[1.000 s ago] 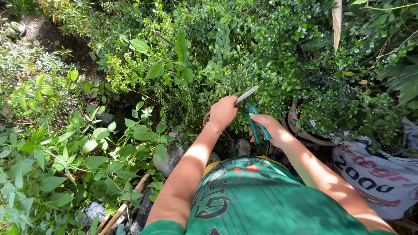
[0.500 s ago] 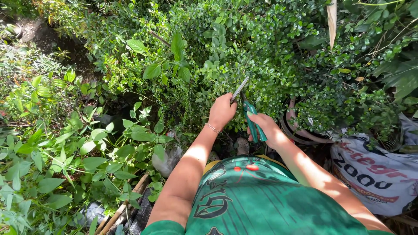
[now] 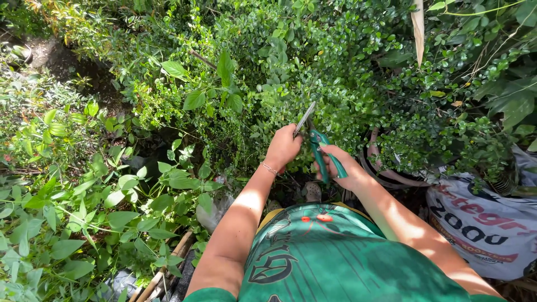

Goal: The person uses green pruning shears to cut branches and leaves from a dense green bush. They hold the branches with their left hand while cutting with the right hand, repeatedly trimming the foliage in an outdoor garden setting.

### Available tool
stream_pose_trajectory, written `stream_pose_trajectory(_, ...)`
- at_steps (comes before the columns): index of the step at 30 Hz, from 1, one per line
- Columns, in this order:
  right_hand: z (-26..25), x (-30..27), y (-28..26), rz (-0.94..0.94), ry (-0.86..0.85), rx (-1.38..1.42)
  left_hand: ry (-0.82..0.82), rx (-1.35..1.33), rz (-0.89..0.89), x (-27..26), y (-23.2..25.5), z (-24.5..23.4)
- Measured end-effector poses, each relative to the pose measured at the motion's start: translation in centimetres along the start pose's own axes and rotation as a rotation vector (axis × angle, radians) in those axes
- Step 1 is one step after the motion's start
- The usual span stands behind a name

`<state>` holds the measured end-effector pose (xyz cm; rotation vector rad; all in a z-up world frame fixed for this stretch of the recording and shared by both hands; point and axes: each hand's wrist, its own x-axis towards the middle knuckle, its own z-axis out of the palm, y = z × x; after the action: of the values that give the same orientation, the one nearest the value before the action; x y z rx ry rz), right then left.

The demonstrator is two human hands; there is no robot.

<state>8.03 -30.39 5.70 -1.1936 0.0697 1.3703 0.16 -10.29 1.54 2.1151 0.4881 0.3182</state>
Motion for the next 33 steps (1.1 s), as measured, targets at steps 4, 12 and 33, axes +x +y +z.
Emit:
stream_pose_trajectory(4,-1.0,0.0,-0.4,-0.034,-0.030,-0.046,-0.026,-0.002,-0.027,0.3,-0.2,-0.4)
stream_pose_trajectory(12,-1.2,1.0,0.1,-0.095,0.004,-0.140,0.009,-0.037,0.005,0.2,-0.7,-0.5)
stream_pose_trajectory(33,-1.2,-3.4,-3.6,0.118,-0.315,-0.339,-0.208,0.215,-0.009,9.8,-12.0,-3.0)
